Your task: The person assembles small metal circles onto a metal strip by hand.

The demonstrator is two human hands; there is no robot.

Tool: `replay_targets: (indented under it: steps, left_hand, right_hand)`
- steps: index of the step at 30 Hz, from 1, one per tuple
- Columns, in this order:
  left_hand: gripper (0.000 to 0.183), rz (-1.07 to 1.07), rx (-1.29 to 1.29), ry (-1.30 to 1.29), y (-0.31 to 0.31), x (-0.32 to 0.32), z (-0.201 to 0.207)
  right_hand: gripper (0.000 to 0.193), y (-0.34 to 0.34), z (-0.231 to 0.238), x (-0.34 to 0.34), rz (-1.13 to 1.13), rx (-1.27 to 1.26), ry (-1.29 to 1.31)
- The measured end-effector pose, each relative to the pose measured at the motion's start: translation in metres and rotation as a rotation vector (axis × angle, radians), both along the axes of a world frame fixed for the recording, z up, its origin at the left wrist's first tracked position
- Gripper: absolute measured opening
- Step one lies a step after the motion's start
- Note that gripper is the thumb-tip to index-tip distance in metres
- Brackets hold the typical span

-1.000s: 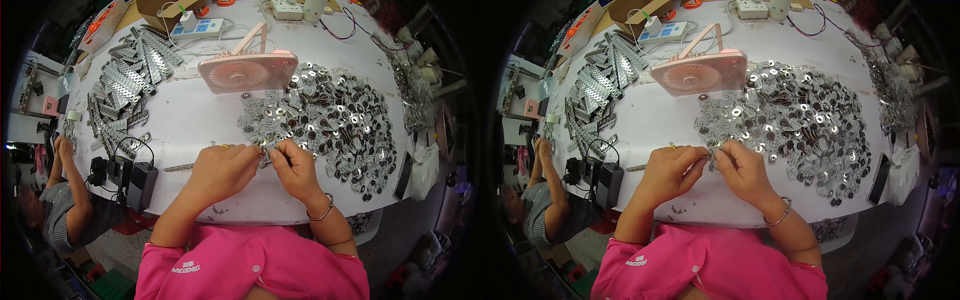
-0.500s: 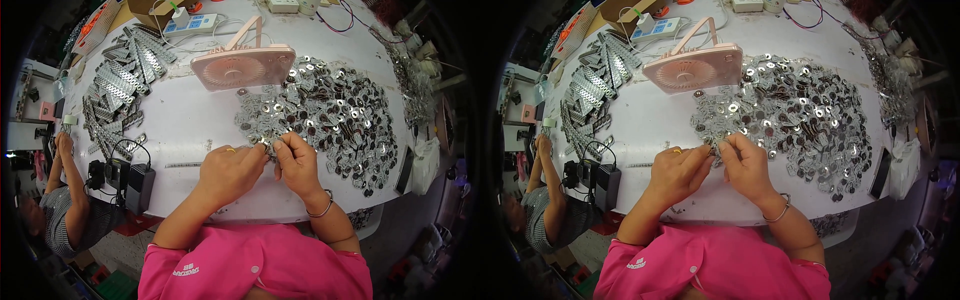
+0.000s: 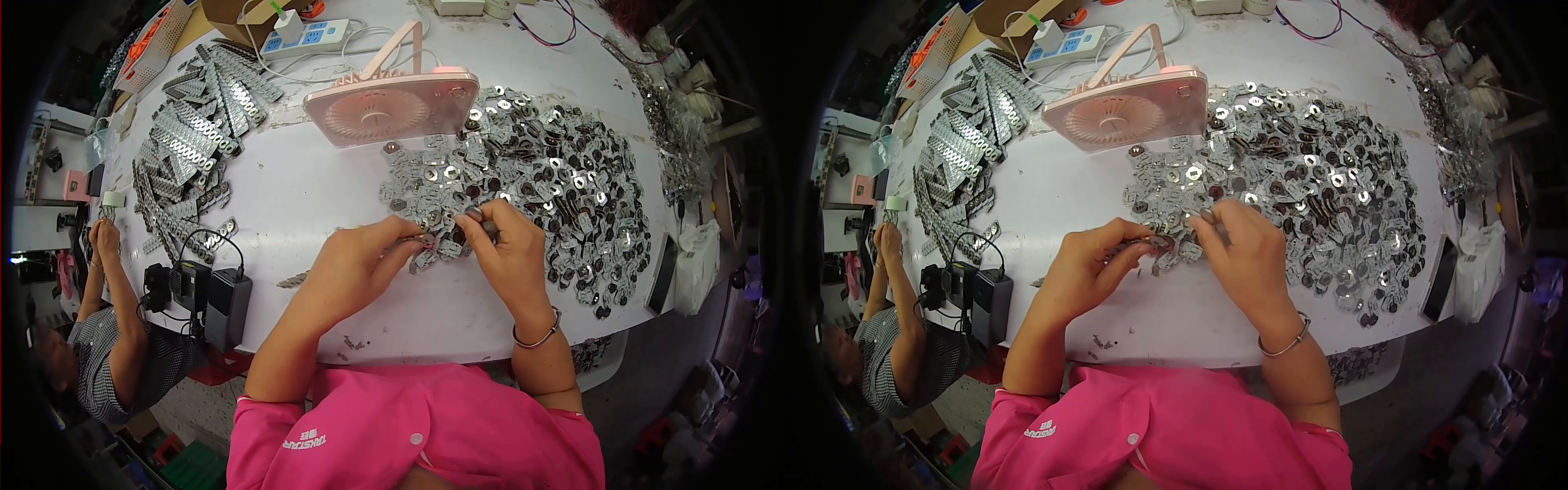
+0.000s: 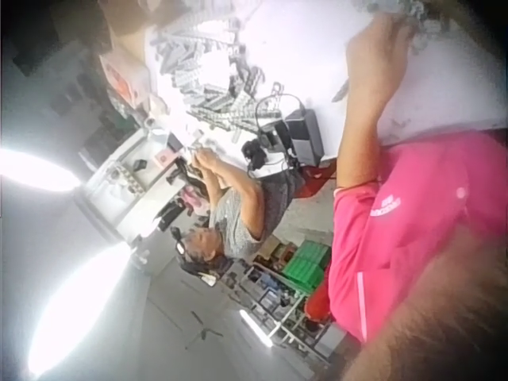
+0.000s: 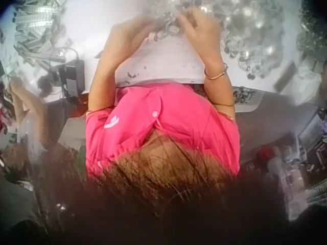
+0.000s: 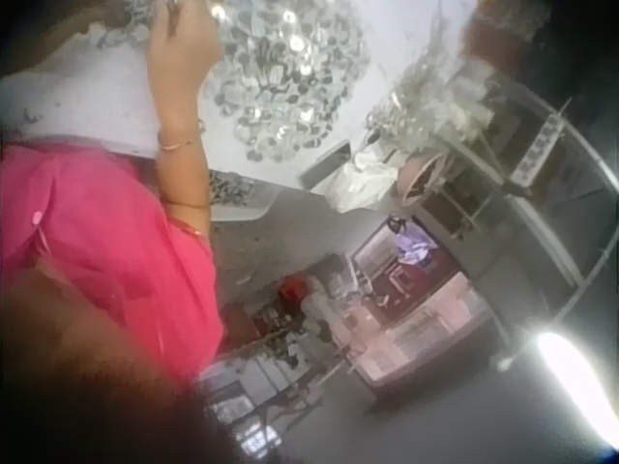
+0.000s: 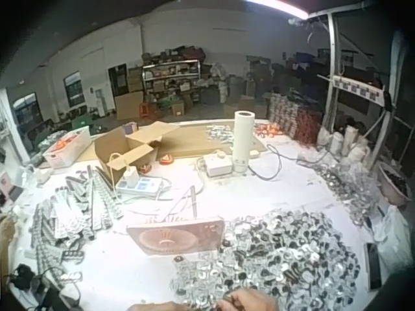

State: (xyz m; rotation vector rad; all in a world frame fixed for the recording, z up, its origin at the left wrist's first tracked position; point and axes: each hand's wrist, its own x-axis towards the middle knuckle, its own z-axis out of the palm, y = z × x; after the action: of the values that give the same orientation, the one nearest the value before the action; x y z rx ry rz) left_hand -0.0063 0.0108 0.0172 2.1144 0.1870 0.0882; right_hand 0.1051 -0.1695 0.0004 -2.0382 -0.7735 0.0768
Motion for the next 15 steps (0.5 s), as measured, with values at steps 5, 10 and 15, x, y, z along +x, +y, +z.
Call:
replay_targets:
  steps: [5, 10, 15]
  left_hand:
    - [0.015, -0.042, -0.08, 0.042, 0.002, 0.003, 0.01]
    - [0.013, -0.045, -0.311, 0.185, 0.009, -0.001, 0.016]
    - [0.015, -0.118, -0.734, 0.254, 0.018, -0.003, 0.017]
  right_hand:
    - [0.013, -0.004, 0.003, -0.002, 0.229, 0.13, 0.358]
    - [0.015, -0.007, -0.001, -0.001, 0.49, 0.164, 0.56]
    - [0.018, -0.001, 0.001, -0.013, 0.485, 0.294, 0.991]
